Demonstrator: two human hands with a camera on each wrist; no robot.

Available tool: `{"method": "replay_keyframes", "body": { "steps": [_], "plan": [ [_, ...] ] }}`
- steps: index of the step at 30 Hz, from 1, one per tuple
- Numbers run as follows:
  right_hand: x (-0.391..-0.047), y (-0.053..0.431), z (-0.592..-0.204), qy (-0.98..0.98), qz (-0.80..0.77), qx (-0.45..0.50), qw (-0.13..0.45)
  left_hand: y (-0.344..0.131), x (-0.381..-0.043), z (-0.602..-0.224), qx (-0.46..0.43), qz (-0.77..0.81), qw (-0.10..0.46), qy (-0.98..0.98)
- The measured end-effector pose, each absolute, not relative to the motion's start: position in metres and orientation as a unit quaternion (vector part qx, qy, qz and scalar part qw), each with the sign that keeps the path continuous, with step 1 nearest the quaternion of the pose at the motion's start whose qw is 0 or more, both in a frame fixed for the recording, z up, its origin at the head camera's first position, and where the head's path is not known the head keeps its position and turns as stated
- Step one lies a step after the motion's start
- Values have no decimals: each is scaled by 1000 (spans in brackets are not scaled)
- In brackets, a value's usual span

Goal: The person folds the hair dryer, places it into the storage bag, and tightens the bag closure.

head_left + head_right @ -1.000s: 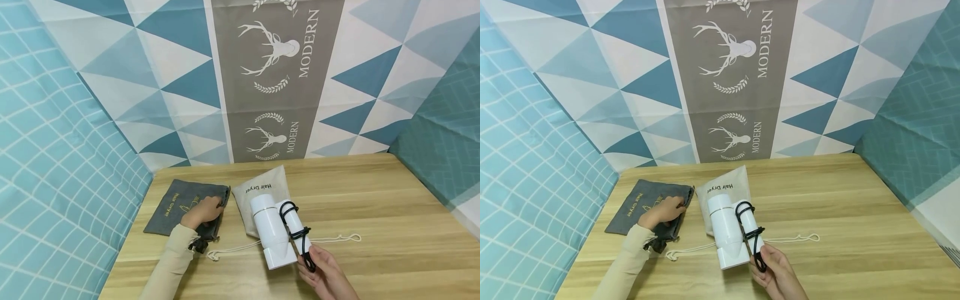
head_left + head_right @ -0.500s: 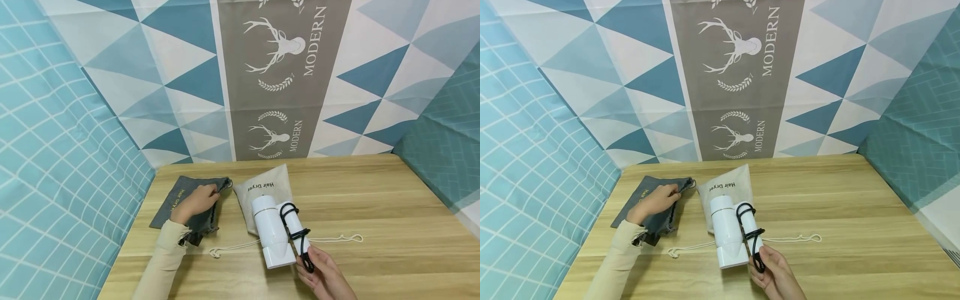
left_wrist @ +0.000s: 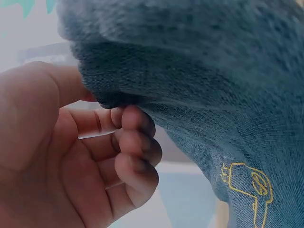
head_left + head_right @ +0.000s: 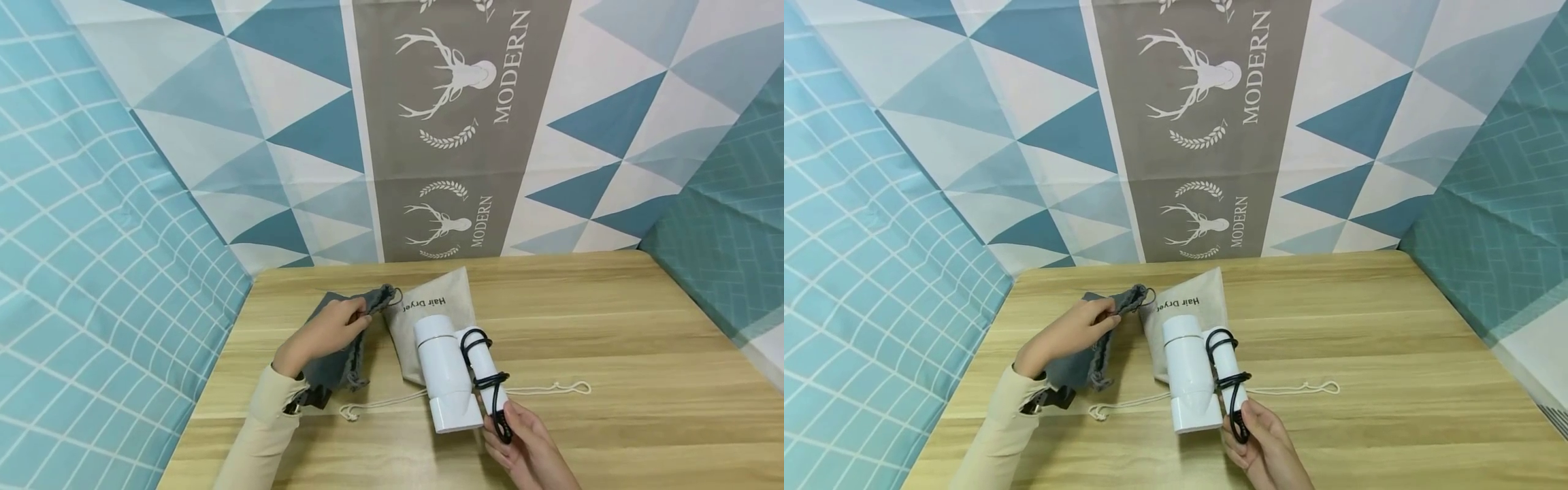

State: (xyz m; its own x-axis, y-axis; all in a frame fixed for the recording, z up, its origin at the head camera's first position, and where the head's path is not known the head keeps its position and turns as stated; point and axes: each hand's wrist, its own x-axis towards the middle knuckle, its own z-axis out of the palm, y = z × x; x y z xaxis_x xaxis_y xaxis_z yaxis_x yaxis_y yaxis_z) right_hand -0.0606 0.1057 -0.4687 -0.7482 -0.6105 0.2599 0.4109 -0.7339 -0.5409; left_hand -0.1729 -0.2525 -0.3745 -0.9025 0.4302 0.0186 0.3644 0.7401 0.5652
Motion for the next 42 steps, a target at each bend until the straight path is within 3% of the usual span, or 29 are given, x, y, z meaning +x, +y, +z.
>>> {"method": "replay_keyframes", "body": {
  "steps": [12, 20, 30, 42],
  "plan": [
    [-63, 112, -468, 222, -901, -269, 258, -225, -145, -356, 283, 324, 77, 899],
    [-66, 120, -465, 225, -921, -226, 223, -201, -145, -367, 322, 306, 114, 889],
    [-64, 119, -465, 201, -917, -259, 228, -200, -142, -368, 272, 307, 74, 909],
    [-59, 111, -466, 263, -877, -293, 276, -199, -143, -366, 222, 328, -25, 918]
  ]
}}
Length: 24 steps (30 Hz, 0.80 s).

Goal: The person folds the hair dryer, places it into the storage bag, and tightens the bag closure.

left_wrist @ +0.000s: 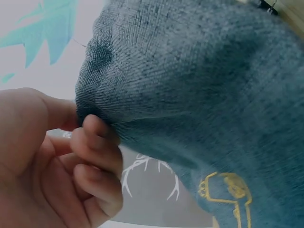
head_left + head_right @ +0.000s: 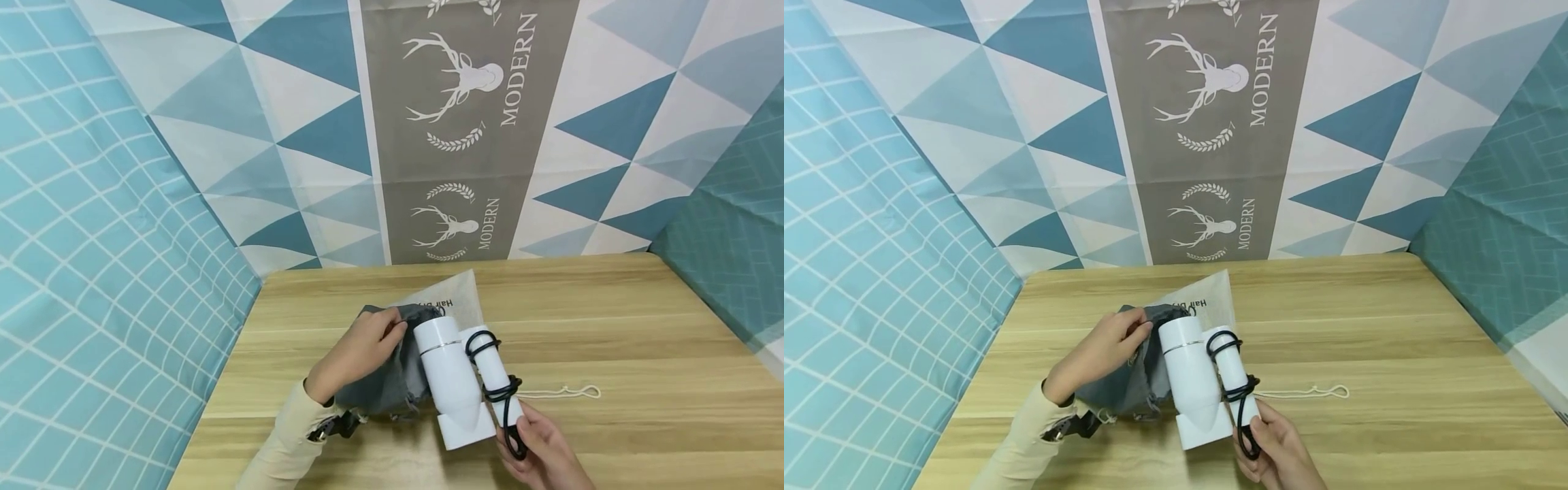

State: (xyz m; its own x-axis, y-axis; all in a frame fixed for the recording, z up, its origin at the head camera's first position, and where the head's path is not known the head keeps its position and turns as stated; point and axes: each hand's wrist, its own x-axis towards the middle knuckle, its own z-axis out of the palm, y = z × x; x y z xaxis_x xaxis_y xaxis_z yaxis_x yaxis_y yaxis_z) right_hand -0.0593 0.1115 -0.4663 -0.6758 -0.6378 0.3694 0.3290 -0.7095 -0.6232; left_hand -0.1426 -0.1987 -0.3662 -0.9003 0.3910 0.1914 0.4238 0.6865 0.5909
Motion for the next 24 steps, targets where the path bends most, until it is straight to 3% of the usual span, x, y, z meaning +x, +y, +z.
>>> {"method": "replay_keyframes", "body": {
  "steps": [7, 18, 24],
  "plan": [
    [-54, 105, -470, 349, -851, -285, 268, -197, -140, -363, -220, -332, 46, -916],
    [-52, 96, -470, 533, -757, -319, 203, -196, -141, -362, -230, -326, 49, -916],
    [-53, 98, -471, 556, -734, -325, 213, -197, -140, -360, -231, -324, 65, -915]
  ]
}}
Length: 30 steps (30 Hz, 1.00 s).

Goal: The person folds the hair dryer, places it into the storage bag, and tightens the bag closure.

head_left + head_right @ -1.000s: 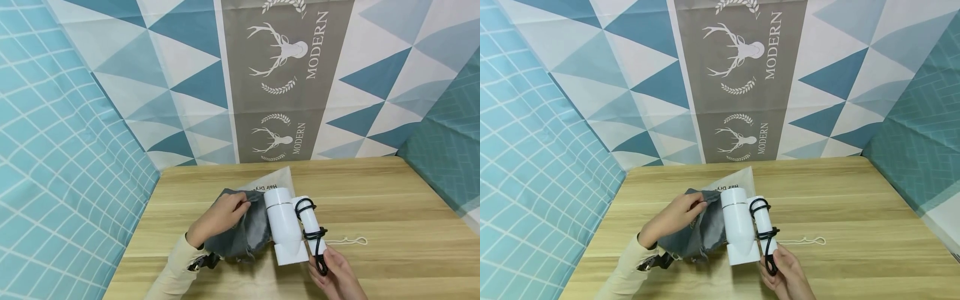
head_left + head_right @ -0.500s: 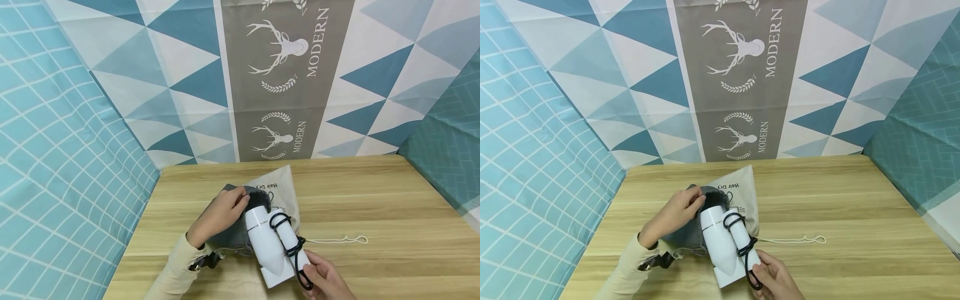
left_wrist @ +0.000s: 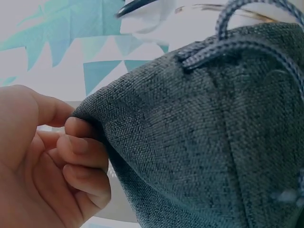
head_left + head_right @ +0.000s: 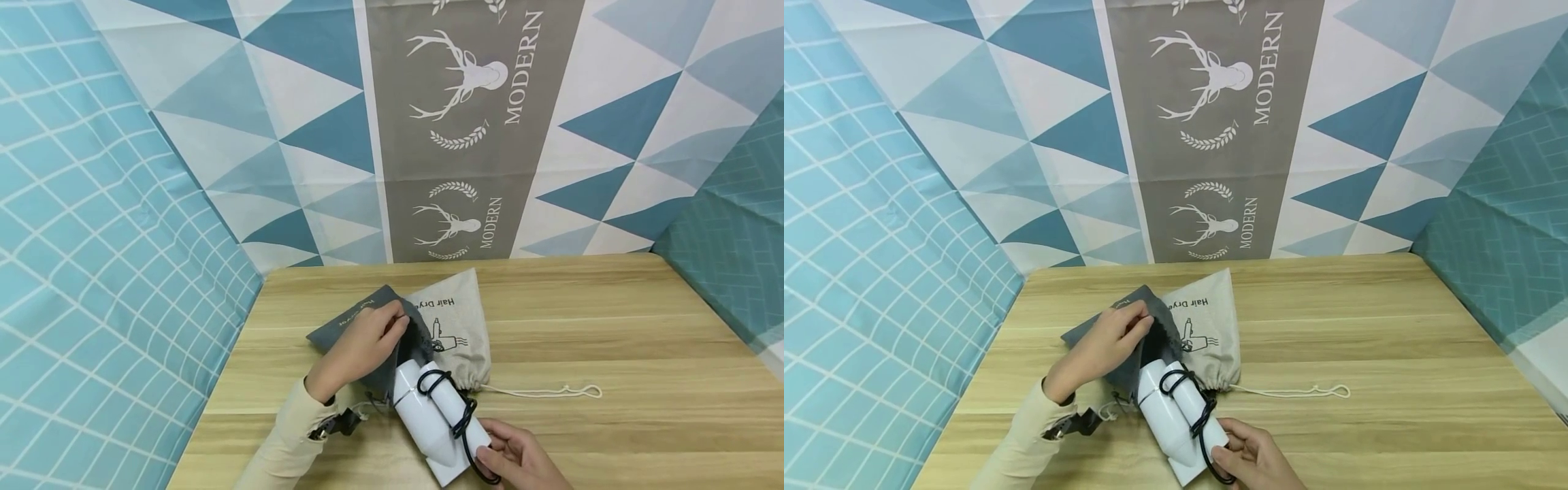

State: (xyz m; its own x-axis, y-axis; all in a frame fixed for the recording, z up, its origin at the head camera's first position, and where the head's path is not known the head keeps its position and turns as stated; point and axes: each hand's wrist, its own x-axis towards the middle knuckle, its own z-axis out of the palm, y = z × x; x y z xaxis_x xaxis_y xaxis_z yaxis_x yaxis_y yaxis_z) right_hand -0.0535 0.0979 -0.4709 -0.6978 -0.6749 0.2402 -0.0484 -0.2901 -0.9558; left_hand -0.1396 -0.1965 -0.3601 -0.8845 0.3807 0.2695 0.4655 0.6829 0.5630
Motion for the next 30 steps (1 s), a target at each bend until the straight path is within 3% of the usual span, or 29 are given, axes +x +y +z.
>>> {"method": "replay_keyframes", "body": {
  "steps": [5, 11, 24, 30],
  "plan": [
    [-57, 102, -470, 555, -724, -341, 226, -196, -141, -360, -241, -318, 77, -914],
    [-56, 103, -470, 560, -732, -323, 215, -196, -140, -361, -254, -300, 34, -919],
    [-47, 100, -467, 568, -740, -329, 147, -195, -136, -361, -301, -271, -39, -913],
    [-40, 97, -469, 593, -726, -337, 90, -199, -135, -358, -284, -264, -30, -921]
  ]
}}
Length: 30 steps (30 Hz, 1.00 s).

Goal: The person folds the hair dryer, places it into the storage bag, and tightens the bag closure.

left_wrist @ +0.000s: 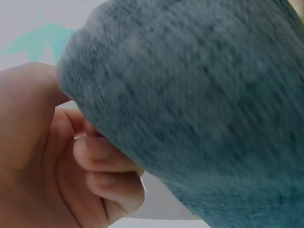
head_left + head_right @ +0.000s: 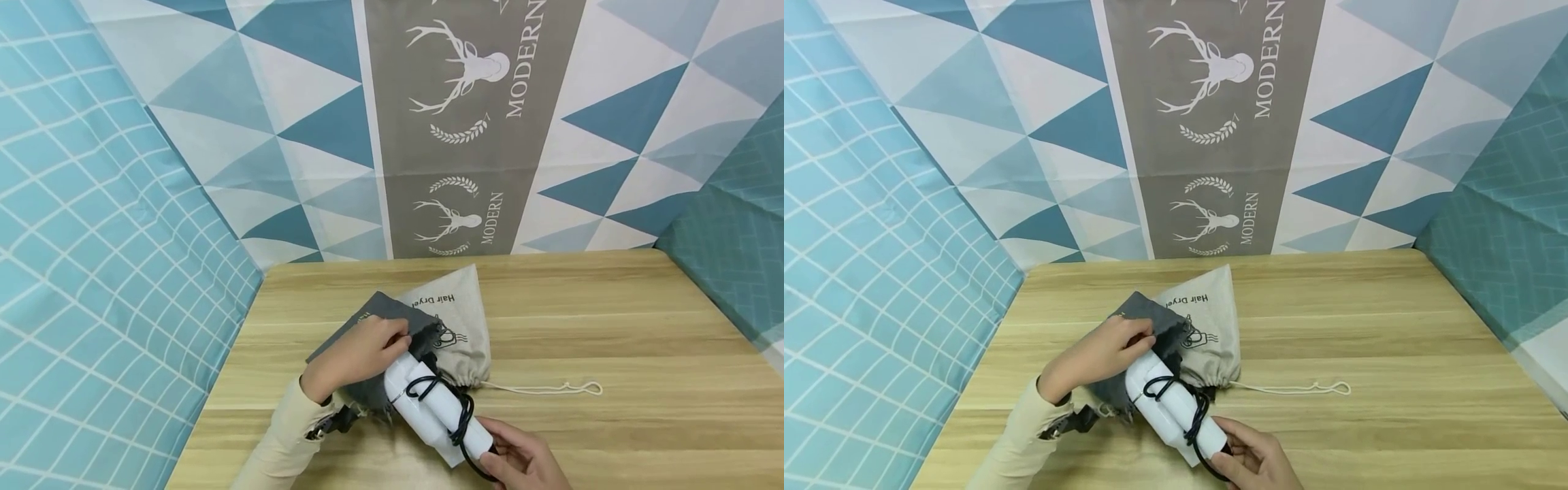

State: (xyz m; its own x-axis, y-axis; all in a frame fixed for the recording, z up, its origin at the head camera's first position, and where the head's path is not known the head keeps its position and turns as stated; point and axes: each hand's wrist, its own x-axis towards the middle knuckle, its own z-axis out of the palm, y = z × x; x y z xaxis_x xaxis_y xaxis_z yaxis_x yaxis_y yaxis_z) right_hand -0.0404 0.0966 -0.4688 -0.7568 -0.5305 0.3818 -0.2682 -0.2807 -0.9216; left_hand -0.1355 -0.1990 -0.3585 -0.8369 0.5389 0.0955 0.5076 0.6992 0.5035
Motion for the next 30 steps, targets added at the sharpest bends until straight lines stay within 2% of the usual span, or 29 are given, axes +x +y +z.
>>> {"method": "replay_keyframes", "body": {
  "steps": [7, 13, 17, 20, 25, 30],
  "plan": [
    [-38, 94, -464, 584, -731, -346, 68, -205, -134, -355, 247, 229, 2, 942],
    [-40, 90, -462, 577, -738, -342, 72, -207, -131, -353, 269, 246, 36, 930],
    [-44, 90, -463, 541, -767, -322, 118, -207, -126, -352, 284, 258, 58, 922],
    [-46, 90, -464, 496, -801, -284, 179, -205, -122, -351, 295, 261, 56, 917],
    [-49, 91, -468, 428, -834, -249, 244, -196, -117, -348, 319, 273, 58, 906],
    [-50, 93, -472, 371, -851, -212, 304, -188, -115, -345, 333, 257, 33, 907]
  ]
}}
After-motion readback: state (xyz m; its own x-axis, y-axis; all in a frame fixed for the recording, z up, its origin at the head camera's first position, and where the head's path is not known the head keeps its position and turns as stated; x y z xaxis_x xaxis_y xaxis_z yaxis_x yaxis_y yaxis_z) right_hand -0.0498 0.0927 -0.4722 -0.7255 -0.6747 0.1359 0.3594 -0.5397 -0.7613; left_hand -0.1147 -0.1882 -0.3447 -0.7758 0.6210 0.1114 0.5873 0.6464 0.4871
